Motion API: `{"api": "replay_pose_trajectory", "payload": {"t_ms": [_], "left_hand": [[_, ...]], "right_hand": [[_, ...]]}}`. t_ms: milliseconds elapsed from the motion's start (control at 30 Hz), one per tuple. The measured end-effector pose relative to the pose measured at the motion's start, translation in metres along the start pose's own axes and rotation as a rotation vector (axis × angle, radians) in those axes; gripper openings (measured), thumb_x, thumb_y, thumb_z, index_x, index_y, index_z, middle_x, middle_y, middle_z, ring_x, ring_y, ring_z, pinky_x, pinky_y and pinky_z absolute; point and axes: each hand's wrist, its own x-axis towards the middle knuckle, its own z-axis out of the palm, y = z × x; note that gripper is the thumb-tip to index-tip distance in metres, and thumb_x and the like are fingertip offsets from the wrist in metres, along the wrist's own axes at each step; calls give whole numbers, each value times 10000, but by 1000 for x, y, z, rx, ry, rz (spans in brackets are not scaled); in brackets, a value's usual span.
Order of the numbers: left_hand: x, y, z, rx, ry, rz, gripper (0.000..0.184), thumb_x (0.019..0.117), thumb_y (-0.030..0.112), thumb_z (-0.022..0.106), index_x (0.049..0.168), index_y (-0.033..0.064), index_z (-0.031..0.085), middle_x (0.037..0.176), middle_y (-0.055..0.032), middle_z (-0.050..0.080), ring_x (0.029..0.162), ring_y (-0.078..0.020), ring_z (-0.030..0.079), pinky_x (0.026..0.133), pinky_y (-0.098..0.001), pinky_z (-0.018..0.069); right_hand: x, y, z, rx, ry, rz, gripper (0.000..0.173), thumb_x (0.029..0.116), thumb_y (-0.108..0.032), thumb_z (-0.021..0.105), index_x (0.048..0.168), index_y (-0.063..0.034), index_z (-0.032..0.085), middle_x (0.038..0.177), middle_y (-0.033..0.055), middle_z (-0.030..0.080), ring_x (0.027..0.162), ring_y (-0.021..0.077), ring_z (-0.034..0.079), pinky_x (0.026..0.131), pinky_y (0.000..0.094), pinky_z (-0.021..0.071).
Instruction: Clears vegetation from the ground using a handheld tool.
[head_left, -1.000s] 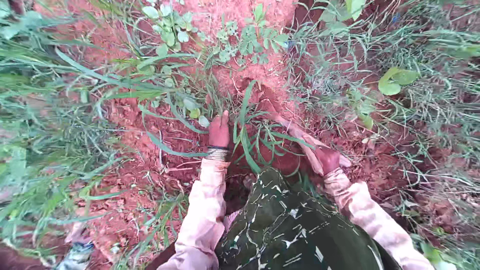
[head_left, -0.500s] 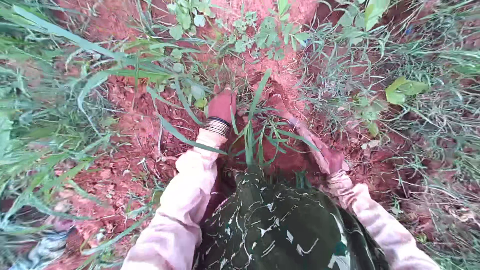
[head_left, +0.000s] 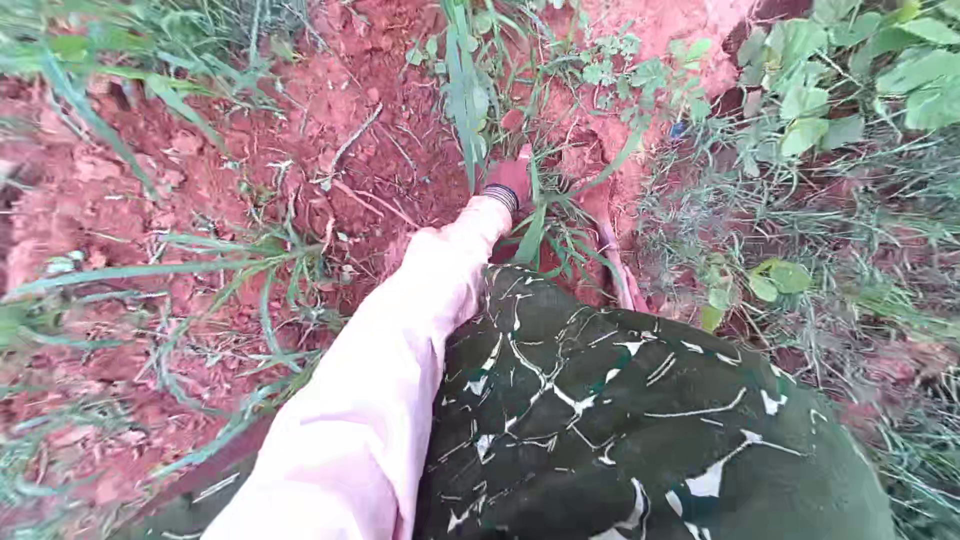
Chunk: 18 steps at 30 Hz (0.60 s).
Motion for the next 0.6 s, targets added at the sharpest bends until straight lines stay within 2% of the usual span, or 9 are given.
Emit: {"api": "replay_pose_trajectory", "payload": {"t_ms": [67,100,133,233,300,400,467,533,600], "left_hand": [[-2,3,13,-64,18,23,641,1095,141,452,1637,43,123,1497,-336,466,1360,-500,506,1127,-630,389],[-4,4,13,-67,23,19,643,1093,132,456,1634,37,121,1487,-340,475,1353,-503,512,1124,-633,391],[-7,4,12,-48,22,6,648,1091,126,457,1634,35,116,1490,-347,466,1353,-511,509,1122,-640,388],[-9,11,5,-3,31,-41,694,1067,94,495,1645,59,111,1557,-345,383,1396,-531,448,1139,-650,367],[-10,15,9,-4,31,-66,680,1071,91,488,1639,41,117,1562,-339,380,1411,-514,440,1144,-639,363],[-8,4,11,0,42,-76,683,1064,112,498,1623,-10,125,1556,-332,394,1414,-489,449,1151,-614,368],[-8,3,7,50,41,-38,689,1061,145,515,1622,-10,147,1549,-326,409,1403,-491,461,1136,-628,378],[-15,7,-7,106,42,6,598,1071,192,514,1572,-46,291,1507,-326,466,1384,-485,488,1120,-645,389],[-19,14,-21,109,53,17,530,1090,183,472,1546,-54,341,1508,-325,466,1403,-477,470,1134,-645,378]], "right_hand": [[-29,-132,-57,-136,-287,452,412,1086,14,338,1478,117,408,1523,231,475,1374,147,464,1120,166,318],[-46,-153,-52,-128,-76,404,380,1041,38,383,1375,142,533,1419,259,579,1312,206,535,1092,176,345],[-39,-169,-78,-185,-427,466,453,1104,-18,301,1549,58,330,1631,164,357,1484,149,338,1179,194,235],[-10,-37,-35,139,-207,-90,408,1092,-36,345,1420,195,419,1425,331,507,1304,175,530,1070,159,373],[0,-9,-25,246,-210,-19,399,1094,-28,353,1443,159,406,1416,287,522,1255,117,547,1045,168,403],[-8,-7,-25,-40,-236,135,436,1099,-71,386,1519,43,411,1501,199,516,1336,158,525,1131,278,378],[3,55,2,-152,42,-168,413,1063,-141,478,1400,81,565,1302,290,656,1194,348,666,1050,455,484],[18,66,-4,-133,-52,-143,442,1098,-183,443,1481,33,492,1431,249,585,1337,338,571,1167,464,384],[11,49,-7,-48,-12,-137,431,1098,-231,444,1445,0,556,1406,216,619,1321,317,593,1154,478,405]]}}
